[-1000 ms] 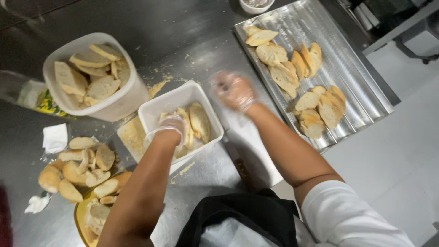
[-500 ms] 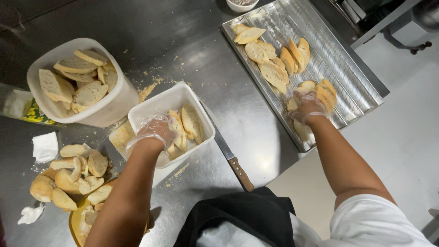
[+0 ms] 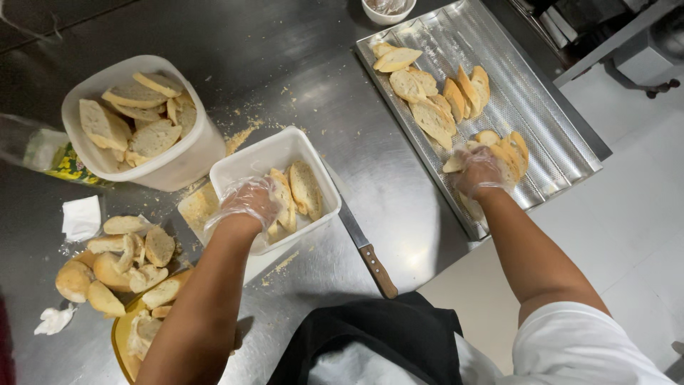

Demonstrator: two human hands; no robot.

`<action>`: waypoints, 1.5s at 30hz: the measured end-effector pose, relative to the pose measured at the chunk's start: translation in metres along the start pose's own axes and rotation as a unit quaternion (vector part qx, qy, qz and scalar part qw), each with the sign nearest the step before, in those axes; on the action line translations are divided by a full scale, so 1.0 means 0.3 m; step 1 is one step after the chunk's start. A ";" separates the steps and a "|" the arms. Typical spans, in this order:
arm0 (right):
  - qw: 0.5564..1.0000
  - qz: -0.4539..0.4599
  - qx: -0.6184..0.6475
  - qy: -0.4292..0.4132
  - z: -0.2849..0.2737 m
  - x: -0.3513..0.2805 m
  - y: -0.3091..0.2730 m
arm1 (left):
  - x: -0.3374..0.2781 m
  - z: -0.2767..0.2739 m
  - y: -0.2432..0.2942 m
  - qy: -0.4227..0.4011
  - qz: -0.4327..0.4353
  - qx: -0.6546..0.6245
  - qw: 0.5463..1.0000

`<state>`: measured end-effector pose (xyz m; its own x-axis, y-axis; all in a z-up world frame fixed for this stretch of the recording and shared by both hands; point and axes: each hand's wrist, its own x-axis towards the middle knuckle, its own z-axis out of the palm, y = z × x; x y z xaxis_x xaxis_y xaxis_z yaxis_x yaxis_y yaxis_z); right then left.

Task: The person sorts sliced bread pieces between two white plastic containers and a metal tray. They repeatedly pick up bread slices from one container and place them into another, occasionally adjusting the pile. The process continues throughout the clip with no visible final state shown.

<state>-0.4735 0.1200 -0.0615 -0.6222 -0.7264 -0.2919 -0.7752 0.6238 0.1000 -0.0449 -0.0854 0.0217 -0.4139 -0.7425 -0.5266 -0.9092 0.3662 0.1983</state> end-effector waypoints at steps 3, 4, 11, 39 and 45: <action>0.999 -0.003 0.040 0.021 0.020 -0.004 -0.012 | 0.004 0.004 0.002 0.011 0.002 0.016 1.000; 0.997 0.015 0.071 0.018 0.024 -0.010 -0.013 | 0.008 0.007 0.001 0.014 0.004 0.024 1.000; 0.994 0.008 0.111 0.026 -0.014 -0.003 -0.022 | 0.050 0.047 -0.025 0.056 0.005 0.017 0.998; 0.856 0.015 0.513 -0.058 -0.373 -0.017 -0.093 | 0.104 0.031 -0.006 0.057 0.162 0.209 0.963; 0.652 -0.141 0.743 -0.051 -0.395 -0.035 -0.542 | -0.022 -0.012 0.192 0.039 0.313 -0.469 0.825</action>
<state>-0.3538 -0.0081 0.0379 -0.4080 -0.8971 -0.1695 0.1526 0.1160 -0.9814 -0.0946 -0.0615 0.0396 -0.7837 -0.6204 -0.0302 -0.1355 0.1234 0.9831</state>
